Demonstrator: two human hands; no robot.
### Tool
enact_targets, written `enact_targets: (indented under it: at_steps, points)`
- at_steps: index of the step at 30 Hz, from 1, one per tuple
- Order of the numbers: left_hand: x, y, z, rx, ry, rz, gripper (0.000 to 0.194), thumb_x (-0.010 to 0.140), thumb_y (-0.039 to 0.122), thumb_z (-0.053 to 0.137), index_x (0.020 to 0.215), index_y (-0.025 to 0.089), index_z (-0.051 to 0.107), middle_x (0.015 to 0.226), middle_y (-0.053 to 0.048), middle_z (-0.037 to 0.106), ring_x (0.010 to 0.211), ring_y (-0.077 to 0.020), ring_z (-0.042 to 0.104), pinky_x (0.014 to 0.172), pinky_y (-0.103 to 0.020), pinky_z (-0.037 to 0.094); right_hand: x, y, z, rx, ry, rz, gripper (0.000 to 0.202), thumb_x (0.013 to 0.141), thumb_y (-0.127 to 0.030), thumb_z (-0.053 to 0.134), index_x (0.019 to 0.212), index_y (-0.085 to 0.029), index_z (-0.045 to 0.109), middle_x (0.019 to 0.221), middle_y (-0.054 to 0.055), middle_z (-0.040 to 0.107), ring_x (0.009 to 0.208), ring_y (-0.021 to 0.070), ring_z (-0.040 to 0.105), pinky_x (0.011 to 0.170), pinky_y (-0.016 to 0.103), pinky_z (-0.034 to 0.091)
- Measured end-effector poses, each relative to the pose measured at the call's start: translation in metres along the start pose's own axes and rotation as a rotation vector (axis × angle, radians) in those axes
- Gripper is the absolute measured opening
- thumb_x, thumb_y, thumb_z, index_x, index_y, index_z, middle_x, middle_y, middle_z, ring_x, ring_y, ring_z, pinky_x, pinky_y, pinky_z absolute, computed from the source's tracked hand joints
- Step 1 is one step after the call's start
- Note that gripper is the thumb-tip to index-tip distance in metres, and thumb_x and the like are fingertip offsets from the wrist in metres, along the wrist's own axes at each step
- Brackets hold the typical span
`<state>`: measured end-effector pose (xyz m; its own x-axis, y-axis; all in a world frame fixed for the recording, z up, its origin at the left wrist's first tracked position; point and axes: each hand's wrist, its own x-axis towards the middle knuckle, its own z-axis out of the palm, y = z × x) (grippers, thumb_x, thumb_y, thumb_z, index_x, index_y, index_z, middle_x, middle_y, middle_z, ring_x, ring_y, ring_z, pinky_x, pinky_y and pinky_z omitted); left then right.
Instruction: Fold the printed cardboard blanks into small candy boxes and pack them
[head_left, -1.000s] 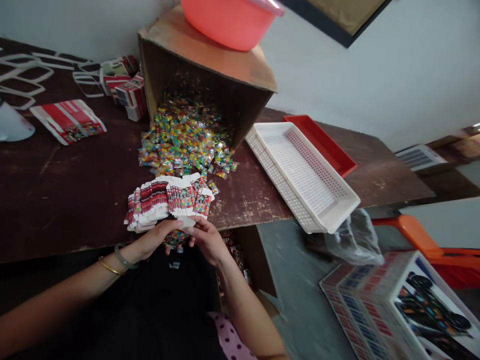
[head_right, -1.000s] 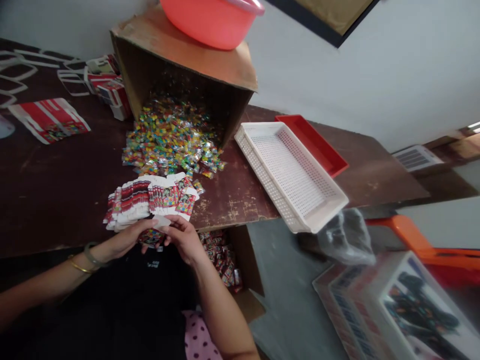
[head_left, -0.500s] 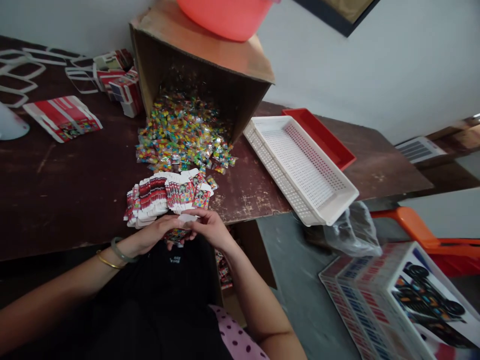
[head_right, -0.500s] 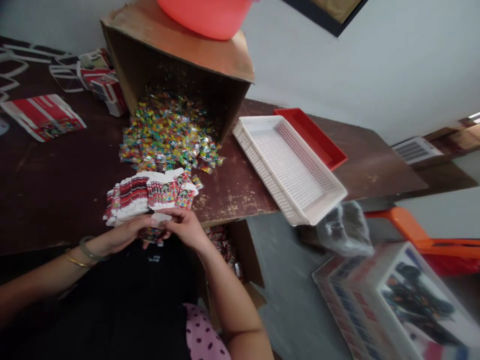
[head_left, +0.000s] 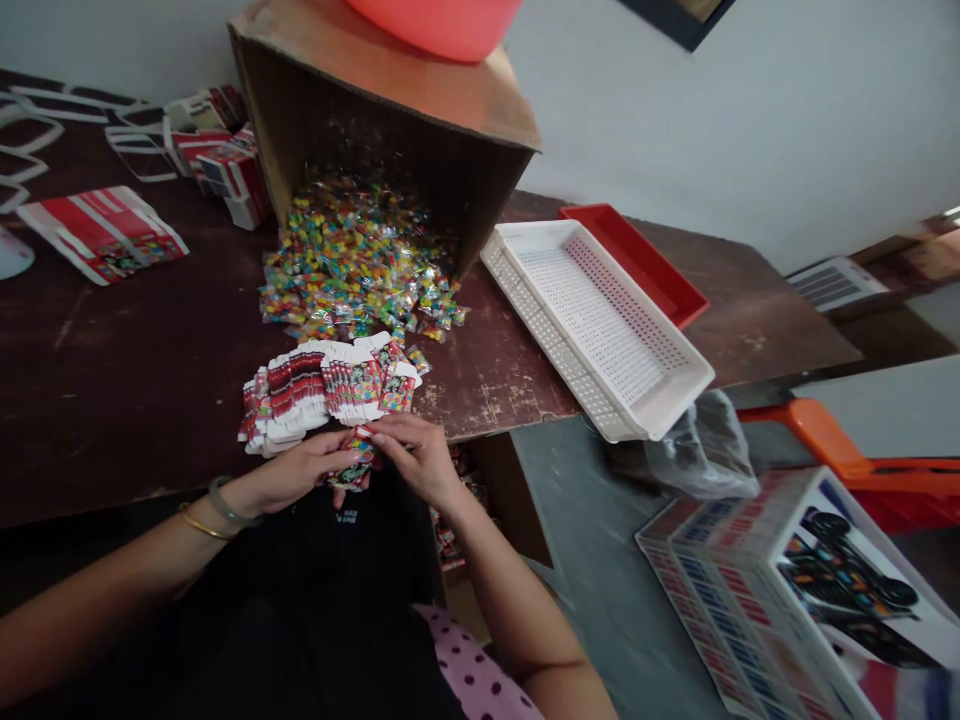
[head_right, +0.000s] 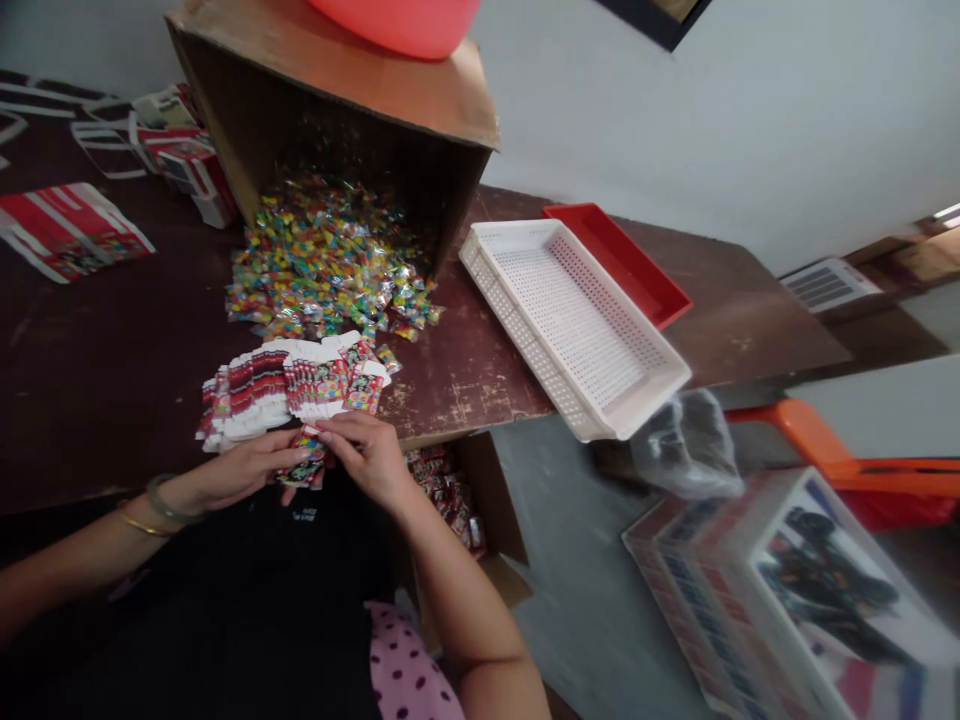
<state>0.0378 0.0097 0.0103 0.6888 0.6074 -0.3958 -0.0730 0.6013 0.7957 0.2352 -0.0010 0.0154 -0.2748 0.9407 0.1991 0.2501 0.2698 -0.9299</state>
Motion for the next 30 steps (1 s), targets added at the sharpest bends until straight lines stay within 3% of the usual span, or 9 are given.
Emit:
enact_targets:
  at_steps: [4, 8, 11, 14, 18, 22, 25, 27, 30]
  points:
    - [-0.003, -0.004, 0.009, 0.001, -0.032, -0.12, 0.045, 0.092, 0.044, 0.055, 0.128, 0.016, 0.055, 0.08, -0.009, 0.067, 0.076, -0.0238, 0.064, 0.043, -0.024, 0.05, -0.024, 0.0, -0.007, -0.04, -0.004, 0.024, 0.03, 0.092, -0.032, 0.06, 0.12, -0.025, 0.069, 0.113, 0.008, 0.069, 0.101, 0.0178, 0.066, 0.09, 0.03, 0.052]
    - [0.001, -0.006, 0.01, 0.067, -0.122, -0.155, 0.049, 0.089, 0.041, 0.061, 0.135, 0.025, 0.053, 0.123, -0.013, 0.062, 0.111, -0.0288, 0.058, 0.071, -0.035, 0.059, -0.04, -0.006, -0.05, -0.097, -0.168, 0.179, 0.024, 0.094, -0.034, 0.057, 0.108, -0.024, 0.074, 0.103, 0.006, 0.072, 0.095, 0.0184, 0.067, 0.088, 0.033, 0.052]
    - [0.005, -0.006, 0.002, 0.189, 0.001, -0.127, 0.045, 0.088, 0.041, 0.062, 0.13, 0.025, 0.057, 0.128, -0.012, 0.057, 0.113, -0.027, 0.055, 0.081, -0.036, 0.056, -0.033, 0.008, -0.066, -0.404, -0.23, 0.153, 0.034, 0.086, -0.039, 0.068, 0.117, -0.024, 0.069, 0.116, 0.009, 0.068, 0.109, 0.0241, 0.06, 0.097, 0.041, 0.047]
    - [0.006, -0.006, -0.007, 0.187, 0.083, -0.131, 0.041, 0.09, 0.044, 0.058, 0.123, 0.02, 0.061, 0.114, -0.011, 0.062, 0.1, -0.0241, 0.06, 0.075, -0.033, 0.054, -0.009, 0.044, -0.052, -0.629, -0.18, 0.027, 0.064, 0.081, -0.037, 0.073, 0.139, -0.021, 0.051, 0.14, 0.014, 0.052, 0.128, 0.0291, 0.047, 0.105, 0.048, 0.04]
    - [0.003, -0.007, -0.012, 0.13, 0.07, -0.14, 0.041, 0.089, 0.045, 0.059, 0.122, 0.02, 0.062, 0.111, -0.011, 0.064, 0.095, -0.024, 0.062, 0.076, -0.036, 0.053, 0.012, 0.08, -0.033, -0.701, -0.097, -0.04, 0.029, 0.095, -0.021, 0.052, 0.12, -0.018, 0.066, 0.123, 0.012, 0.065, 0.112, 0.0228, 0.058, 0.099, 0.04, 0.046]
    - [0.006, -0.009, -0.01, -0.097, 0.036, -0.082, 0.044, 0.09, 0.048, 0.057, 0.123, 0.02, 0.062, 0.119, -0.014, 0.066, 0.109, -0.028, 0.061, 0.091, -0.042, 0.048, -0.013, 0.06, -0.021, -0.62, 0.064, -0.185, 0.027, 0.096, -0.02, 0.049, 0.115, -0.019, 0.067, 0.114, 0.011, 0.069, 0.104, 0.02, 0.061, 0.092, 0.036, 0.049]
    - [0.015, -0.01, -0.004, -0.27, 0.082, -0.047, 0.04, 0.086, 0.044, 0.063, 0.117, 0.019, 0.064, 0.113, -0.012, 0.07, 0.105, -0.0268, 0.064, 0.09, -0.04, 0.049, -0.038, 0.03, -0.002, -0.506, -0.097, -0.371, 0.026, 0.093, -0.025, 0.055, 0.117, -0.023, 0.065, 0.114, 0.006, 0.07, 0.108, 0.0195, 0.06, 0.095, 0.037, 0.046]
    - [0.019, -0.011, 0.001, -0.219, 0.175, -0.05, 0.03, 0.08, 0.034, 0.07, 0.106, 0.018, 0.067, 0.098, -0.008, 0.073, 0.09, -0.0233, 0.067, 0.082, -0.036, 0.05, -0.043, 0.017, 0.009, -0.463, -0.09, -0.33, 0.027, 0.093, -0.028, 0.058, 0.118, -0.024, 0.065, 0.115, 0.006, 0.069, 0.109, 0.0197, 0.058, 0.096, 0.039, 0.044]
    - [0.022, -0.013, 0.009, 0.021, 0.221, -0.017, 0.011, 0.073, 0.02, 0.07, 0.083, 0.016, 0.066, 0.07, -0.001, 0.07, 0.069, -0.018, 0.063, 0.072, -0.031, 0.049, -0.032, 0.013, 0.014, -0.438, 0.081, -0.14, 0.029, 0.092, -0.029, 0.059, 0.12, -0.024, 0.065, 0.122, 0.008, 0.065, 0.115, 0.0214, 0.053, 0.1, 0.041, 0.041]
